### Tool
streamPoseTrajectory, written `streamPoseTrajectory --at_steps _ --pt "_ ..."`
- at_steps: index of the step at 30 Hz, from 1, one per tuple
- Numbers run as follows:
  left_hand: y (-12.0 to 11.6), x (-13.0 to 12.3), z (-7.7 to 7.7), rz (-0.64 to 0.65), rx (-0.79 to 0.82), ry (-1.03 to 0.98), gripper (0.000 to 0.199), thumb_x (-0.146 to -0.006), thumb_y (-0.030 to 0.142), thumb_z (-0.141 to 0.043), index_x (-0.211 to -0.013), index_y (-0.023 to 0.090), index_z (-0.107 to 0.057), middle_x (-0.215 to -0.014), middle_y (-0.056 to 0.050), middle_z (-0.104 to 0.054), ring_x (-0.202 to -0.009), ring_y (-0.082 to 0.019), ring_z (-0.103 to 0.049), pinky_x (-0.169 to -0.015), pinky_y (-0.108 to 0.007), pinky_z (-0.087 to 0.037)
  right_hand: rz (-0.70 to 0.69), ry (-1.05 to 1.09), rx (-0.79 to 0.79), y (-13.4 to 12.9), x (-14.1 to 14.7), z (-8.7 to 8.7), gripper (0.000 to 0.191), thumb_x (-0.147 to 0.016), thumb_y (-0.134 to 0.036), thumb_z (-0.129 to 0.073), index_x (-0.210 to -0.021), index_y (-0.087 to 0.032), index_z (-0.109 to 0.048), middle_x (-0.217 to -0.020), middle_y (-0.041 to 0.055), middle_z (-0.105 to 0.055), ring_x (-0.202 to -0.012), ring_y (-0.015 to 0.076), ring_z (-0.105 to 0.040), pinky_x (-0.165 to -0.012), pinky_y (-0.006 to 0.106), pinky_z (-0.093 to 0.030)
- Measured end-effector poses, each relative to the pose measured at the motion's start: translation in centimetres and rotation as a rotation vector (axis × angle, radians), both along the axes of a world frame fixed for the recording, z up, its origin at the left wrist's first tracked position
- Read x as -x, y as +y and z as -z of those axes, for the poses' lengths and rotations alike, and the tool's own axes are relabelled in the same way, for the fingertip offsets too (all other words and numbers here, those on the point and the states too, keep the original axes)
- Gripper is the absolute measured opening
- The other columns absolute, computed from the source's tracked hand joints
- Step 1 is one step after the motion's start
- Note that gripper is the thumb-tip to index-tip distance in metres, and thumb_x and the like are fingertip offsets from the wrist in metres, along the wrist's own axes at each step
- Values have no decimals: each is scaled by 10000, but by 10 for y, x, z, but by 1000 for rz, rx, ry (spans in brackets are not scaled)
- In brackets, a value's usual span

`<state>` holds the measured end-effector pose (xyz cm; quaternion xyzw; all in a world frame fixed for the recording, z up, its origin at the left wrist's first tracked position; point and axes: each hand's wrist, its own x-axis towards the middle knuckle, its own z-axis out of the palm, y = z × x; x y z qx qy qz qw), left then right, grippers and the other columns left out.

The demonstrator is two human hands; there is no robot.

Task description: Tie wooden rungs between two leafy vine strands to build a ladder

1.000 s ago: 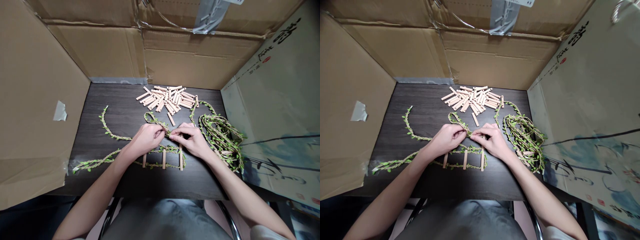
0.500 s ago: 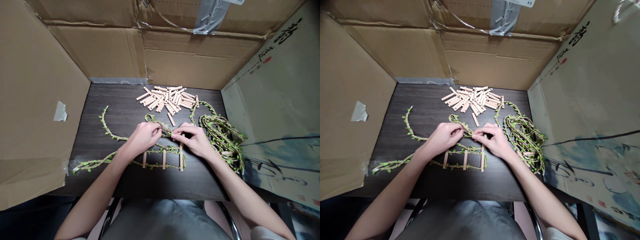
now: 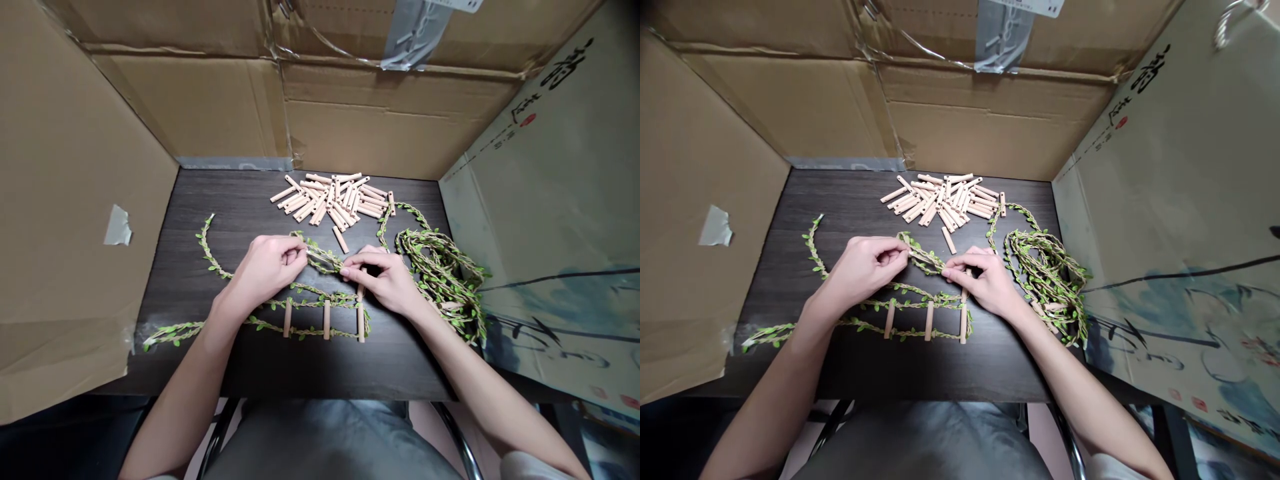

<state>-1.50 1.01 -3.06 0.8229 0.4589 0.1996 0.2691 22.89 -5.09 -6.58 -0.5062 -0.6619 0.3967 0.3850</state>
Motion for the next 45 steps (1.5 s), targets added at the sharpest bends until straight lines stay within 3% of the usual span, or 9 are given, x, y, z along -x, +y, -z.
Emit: streamPoseTrajectory --at_steps 10,12,14,17,22,28,37,41,45 --pt "5 16 -3 -104 19 179 192 -863 228 -577 -735 178 -712 -592 26 -545 -568 -121 -464 -595 -273 -336 -4 13 9 0 -1 -1 209 -938 -425 -733 -897 -229 -793 -846 35 -772 -802 200 -637 -807 382 -481" --pt "4 15 -4 -96 0 253 187 -882 242 -580 -793 194 -737 -708 3 -650 -636 -149 -537 -612 -289 -348 -7 3 4 0 -1 -1 190 -938 -404 -737 -896 -228 -793 -845 30 -772 -800 195 -635 -811 380 -477" --pt "2 12 -5 -67 -80 271 203 -908 258 -578 -987 223 -762 -971 -26 -730 -851 -208 -629 -669 -303 -394 -12 -2 1 0 -1 -1 181 -938 -396 -739 -898 -228 -793 -840 27 -773 -796 194 -634 -808 379 -475" --pt "-1 4 -4 82 -136 181 266 -949 298 -593 -1177 222 -705 -1236 -61 -687 -1124 -254 -605 -842 -332 -472 -12 -8 9 0 0 -1 208 -939 -424 -732 -905 -228 -794 -845 31 -772 -795 196 -635 -810 382 -479" --pt "-4 -7 5 266 -72 130 125 -980 286 -619 -1009 185 -688 -1065 -65 -705 -1024 -236 -611 -922 -349 -461 -8 -7 9 0 0 0 245 -936 -462 -726 -911 -229 -795 -856 37 -771 -799 199 -638 -808 385 -484" --pt "-4 -4 2 239 36 136 138 -1007 210 -521 -929 191 -634 -922 -27 -670 -837 -184 -598 -738 -279 -398 -4 11 21 1 0 -1 202 -936 -420 -736 -905 -228 -792 -833 33 -767 -798 201 -636 -804 386 -483" --pt "5 16 -3 133 63 235 140 -981 205 -533 -879 211 -629 -887 -2 -682 -766 -172 -572 -683 -284 -339 5 65 61 1 -3 -2 181 -933 -400 -737 -894 -230 -784 -806 29 -758 -787 198 -647 -778 373 -494" --pt "9 23 -7 29 24 321 128 -958 220 -566 -849 208 -632 -889 -11 -692 -813 -198 -588 -693 -304 -343 0 37 35 2 -3 -1 150 -936 -371 -738 -900 -234 -784 -816 21 -760 -791 190 -641 -808 372 -479" --pt "6 17 -5 107 -103 261 152 -940 275 -645 -1076 215 -678 -1137 -41 -703 -1074 -251 -588 -899 -360 -382 1 31 44 2 -2 0 124 -928 -349 -750 -899 -234 -783 -821 12 -760 -796 183 -634 -826 366 -460"
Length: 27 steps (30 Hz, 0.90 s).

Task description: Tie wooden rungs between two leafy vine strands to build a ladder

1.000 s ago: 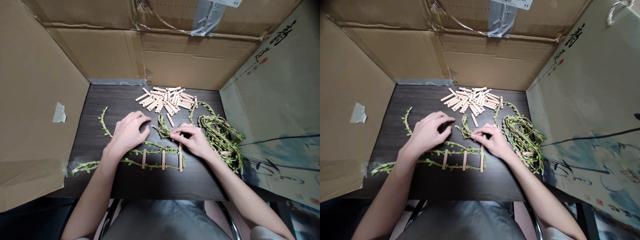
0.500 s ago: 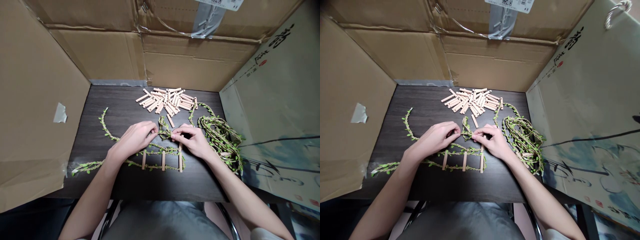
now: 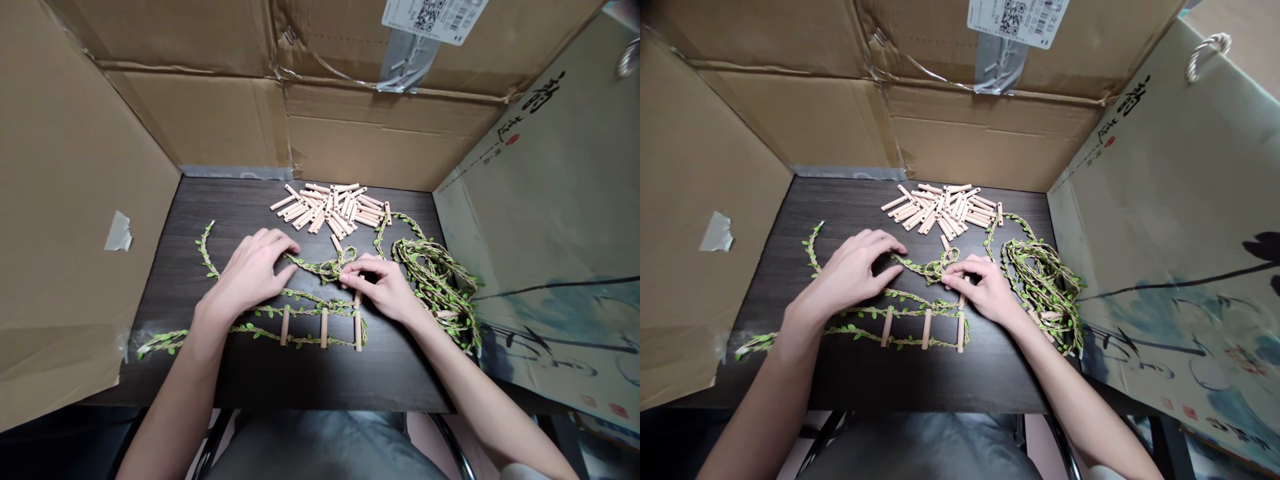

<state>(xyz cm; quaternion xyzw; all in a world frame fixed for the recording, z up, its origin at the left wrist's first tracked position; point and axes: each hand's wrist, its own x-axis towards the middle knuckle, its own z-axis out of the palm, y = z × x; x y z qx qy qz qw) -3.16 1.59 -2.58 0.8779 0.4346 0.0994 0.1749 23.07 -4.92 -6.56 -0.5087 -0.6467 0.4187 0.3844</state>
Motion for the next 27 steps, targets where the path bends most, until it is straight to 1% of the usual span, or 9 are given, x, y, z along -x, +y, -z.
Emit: streamPoseTrajectory --at_steps 2,5,8,12,16,21,23,25,27 --pt "-5 -9 4 100 -7 -47 235 -953 313 -669 -1169 221 -666 -1228 -43 -690 -1147 -251 -578 -981 -387 -353 -1 7 3 0 1 0 123 -924 -349 -756 -899 -231 -784 -832 13 -762 -797 182 -636 -831 365 -456" --pt "-10 -21 11 183 11 -64 139 -1013 296 -616 -1072 200 -698 -1099 -28 -728 -1038 -213 -623 -964 -385 -342 0 13 -1 0 1 0 134 -922 -359 -756 -910 -229 -787 -822 18 -760 -788 187 -638 -828 369 -459" --pt "-9 -20 14 194 -5 -52 186 -1045 284 -572 -1003 198 -732 -998 -15 -745 -964 -196 -653 -910 -372 -354 8 6 5 0 0 1 147 -923 -373 -753 -913 -231 -791 -819 24 -756 -781 191 -635 -817 371 -463" --pt "0 -4 13 109 -25 -4 203 -1032 306 -593 -981 214 -767 -1004 -14 -767 -971 -217 -680 -843 -355 -391 15 15 13 0 0 2 180 -931 -398 -740 -916 -227 -794 -843 38 -759 -800 196 -639 -811 370 -472" --pt "6 8 10 -1 -7 47 183 -1012 315 -616 -1052 239 -778 -1051 -8 -781 -1009 -245 -696 -837 -351 -429 12 26 13 0 0 -1 192 -936 -402 -733 -902 -222 -791 -832 37 -763 -791 192 -640 -791 358 -479" --pt "3 8 2 -67 35 81 116 -969 279 -656 -991 248 -765 -1004 2 -776 -957 -246 -691 -799 -348 -435 -1 23 1 0 2 -3 148 -939 -355 -735 -890 -225 -786 -808 21 -765 -789 185 -640 -798 350 -473" --pt "0 1 1 -17 22 28 136 -955 308 -683 -1053 237 -745 -1070 -14 -763 -1017 -248 -670 -855 -355 -438 1 19 -2 0 2 -3 137 -938 -347 -738 -897 -226 -786 -813 19 -768 -792 185 -643 -810 354 -469" --pt "-4 -7 2 92 11 -51 210 -957 354 -696 -1122 226 -715 -1148 -25 -745 -1091 -242 -645 -937 -366 -419 -5 11 -6 0 2 -2 131 -937 -347 -741 -909 -228 -788 -820 18 -772 -790 185 -642 -818 361 -464" --pt "-8 -17 6 187 12 -97 183 -985 348 -671 -1109 219 -708 -1097 -12 -751 -1058 -216 -652 -965 -369 -392 -12 8 -12 0 2 -2 133 -936 -353 -742 -917 -230 -788 -825 17 -773 -790 187 -639 -821 367 -463"
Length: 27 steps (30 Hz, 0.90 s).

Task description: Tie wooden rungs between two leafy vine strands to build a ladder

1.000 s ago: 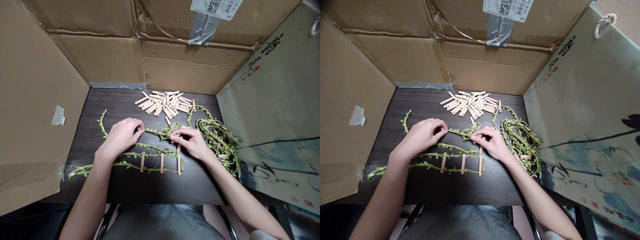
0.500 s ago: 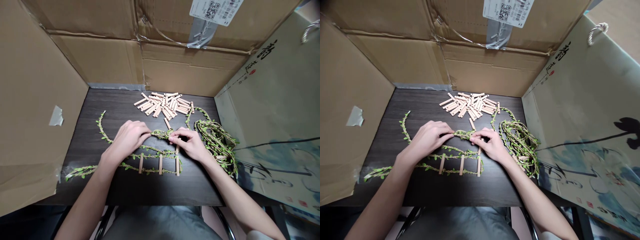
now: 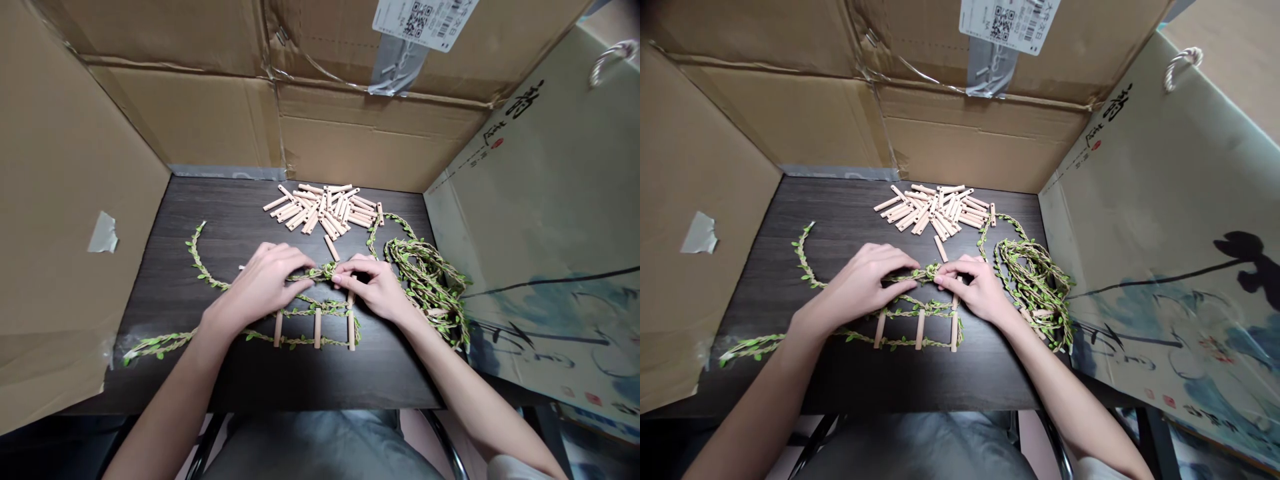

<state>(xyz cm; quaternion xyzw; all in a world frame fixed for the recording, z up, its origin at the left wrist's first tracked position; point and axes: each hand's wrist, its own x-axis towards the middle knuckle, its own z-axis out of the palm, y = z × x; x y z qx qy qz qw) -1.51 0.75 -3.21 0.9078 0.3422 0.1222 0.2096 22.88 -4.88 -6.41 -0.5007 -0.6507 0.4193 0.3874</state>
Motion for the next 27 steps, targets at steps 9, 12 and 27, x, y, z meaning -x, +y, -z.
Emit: streamPoseTrajectory --at_steps 9,12,27 --pt "3 5 5 -34 15 45 164 -1010 334 -629 -965 216 -733 -923 0 -752 -866 -191 -663 -846 -337 -394 36 22 23 0 0 2 160 -935 -378 -741 -914 -228 -794 -822 25 -764 -795 192 -640 -811 367 -472" --pt "4 11 2 -101 60 67 187 -994 385 -644 -953 242 -757 -917 7 -762 -839 -194 -668 -801 -315 -415 40 7 28 0 1 1 164 -938 -380 -738 -916 -229 -796 -816 24 -766 -792 190 -633 -822 370 -465" --pt "13 34 -5 -268 16 216 152 -950 348 -633 -892 264 -746 -856 -9 -746 -784 -231 -657 -653 -329 -396 76 89 65 1 -2 -2 256 -927 -451 -730 -875 -208 -789 -774 40 -750 -777 189 -616 -781 350 -489"
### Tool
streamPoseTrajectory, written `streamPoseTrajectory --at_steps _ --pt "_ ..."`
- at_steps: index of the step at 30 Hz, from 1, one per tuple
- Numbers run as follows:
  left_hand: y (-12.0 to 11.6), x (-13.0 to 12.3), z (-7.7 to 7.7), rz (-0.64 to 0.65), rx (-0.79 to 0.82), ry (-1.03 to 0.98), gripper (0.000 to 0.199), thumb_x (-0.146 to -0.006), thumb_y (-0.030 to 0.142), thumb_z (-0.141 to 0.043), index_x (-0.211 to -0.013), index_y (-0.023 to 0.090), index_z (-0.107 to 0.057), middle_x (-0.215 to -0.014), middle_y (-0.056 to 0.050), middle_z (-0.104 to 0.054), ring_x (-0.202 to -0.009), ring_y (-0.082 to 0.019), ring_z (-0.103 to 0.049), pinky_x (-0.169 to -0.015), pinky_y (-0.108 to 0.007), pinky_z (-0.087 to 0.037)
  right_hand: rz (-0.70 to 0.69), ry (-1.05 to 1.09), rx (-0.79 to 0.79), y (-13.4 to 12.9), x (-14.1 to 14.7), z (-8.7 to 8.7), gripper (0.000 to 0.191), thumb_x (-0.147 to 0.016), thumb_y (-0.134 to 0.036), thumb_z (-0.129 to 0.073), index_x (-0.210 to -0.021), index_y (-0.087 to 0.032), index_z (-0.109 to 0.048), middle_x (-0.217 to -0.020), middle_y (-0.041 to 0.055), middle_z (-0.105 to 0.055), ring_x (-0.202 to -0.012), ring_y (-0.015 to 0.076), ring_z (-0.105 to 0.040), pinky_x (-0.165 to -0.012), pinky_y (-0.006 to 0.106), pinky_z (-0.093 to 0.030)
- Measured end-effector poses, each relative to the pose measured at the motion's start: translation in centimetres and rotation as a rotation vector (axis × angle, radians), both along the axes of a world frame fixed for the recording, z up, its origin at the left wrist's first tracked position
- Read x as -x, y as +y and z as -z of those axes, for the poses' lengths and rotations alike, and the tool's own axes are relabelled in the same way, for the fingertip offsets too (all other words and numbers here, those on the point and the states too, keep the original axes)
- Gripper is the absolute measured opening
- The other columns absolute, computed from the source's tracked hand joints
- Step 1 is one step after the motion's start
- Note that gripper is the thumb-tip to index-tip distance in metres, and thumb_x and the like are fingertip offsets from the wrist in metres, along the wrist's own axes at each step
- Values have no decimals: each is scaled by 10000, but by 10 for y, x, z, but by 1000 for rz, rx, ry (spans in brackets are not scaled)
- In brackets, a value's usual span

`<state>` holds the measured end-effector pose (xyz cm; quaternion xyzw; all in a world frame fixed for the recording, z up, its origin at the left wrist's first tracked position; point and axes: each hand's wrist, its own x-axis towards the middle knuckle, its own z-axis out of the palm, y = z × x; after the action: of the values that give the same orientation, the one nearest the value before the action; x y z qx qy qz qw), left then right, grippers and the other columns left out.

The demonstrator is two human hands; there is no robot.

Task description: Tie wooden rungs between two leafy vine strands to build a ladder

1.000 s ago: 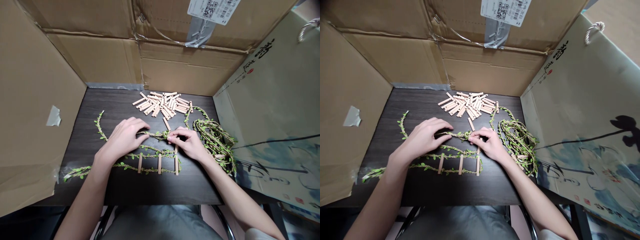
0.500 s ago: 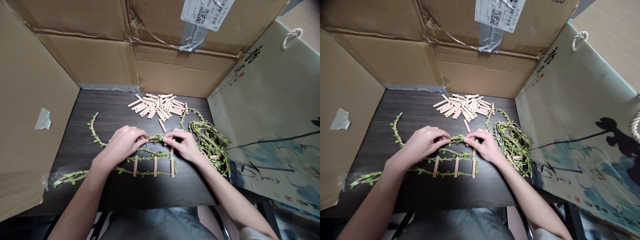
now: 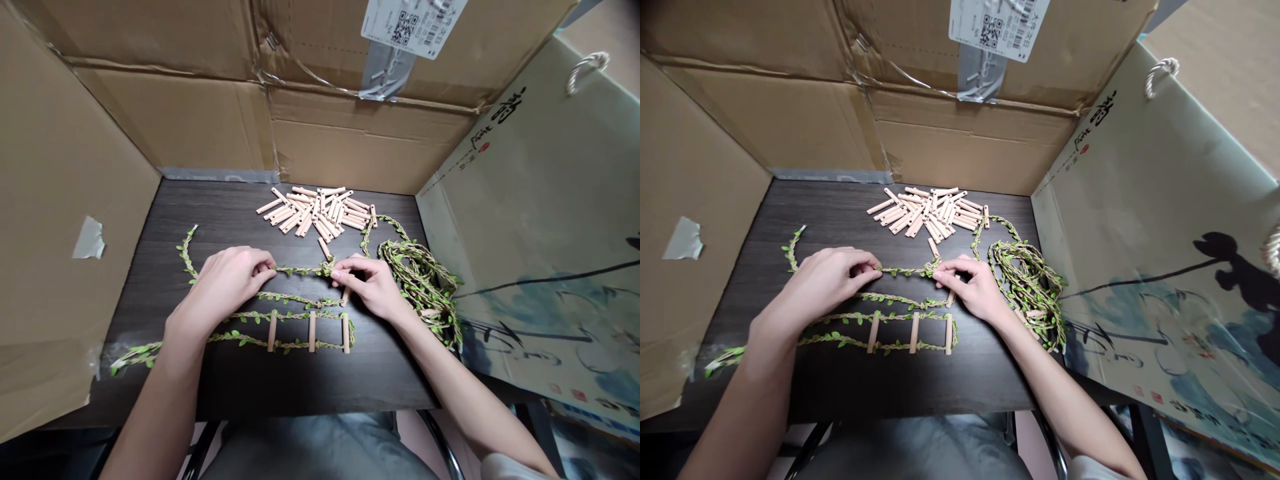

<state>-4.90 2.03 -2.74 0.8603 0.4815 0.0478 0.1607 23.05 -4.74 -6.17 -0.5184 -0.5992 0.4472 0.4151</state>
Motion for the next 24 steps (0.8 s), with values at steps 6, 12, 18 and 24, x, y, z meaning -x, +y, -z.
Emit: streamPoseTrajectory --at_steps 6,12,18,24 --pt "-13 -33 4 243 -26 -177 343 -972 418 -664 -1250 218 -666 -1249 -60 -708 -1164 -255 -621 -975 -396 -415 -49 -52 -42 0 0 0 215 -948 -416 -717 -903 -220 -793 -788 28 -764 -771 185 -619 -790 352 -473" --pt "-15 -42 15 316 -75 -166 262 -1074 321 -506 -1065 218 -746 -952 -25 -754 -927 -207 -650 -865 -374 -369 -44 -49 -47 0 0 1 182 -945 -389 -726 -904 -225 -794 -803 25 -767 -789 187 -614 -804 353 -468" --pt "1 -12 5 173 -51 -63 269 -1044 335 -531 -1013 233 -777 -973 -36 -772 -931 -238 -664 -822 -379 -388 1 -1 1 -1 1 2 237 -925 -446 -736 -897 -218 -797 -790 36 -750 -762 187 -617 -758 346 -485" --pt "-13 -34 6 227 -71 -207 366 -993 399 -628 -1304 209 -660 -1284 -79 -711 -1187 -262 -618 -1016 -415 -389 -30 -41 -30 -1 2 2 242 -931 -457 -728 -924 -225 -795 -798 38 -764 -784 196 -626 -797 360 -486"
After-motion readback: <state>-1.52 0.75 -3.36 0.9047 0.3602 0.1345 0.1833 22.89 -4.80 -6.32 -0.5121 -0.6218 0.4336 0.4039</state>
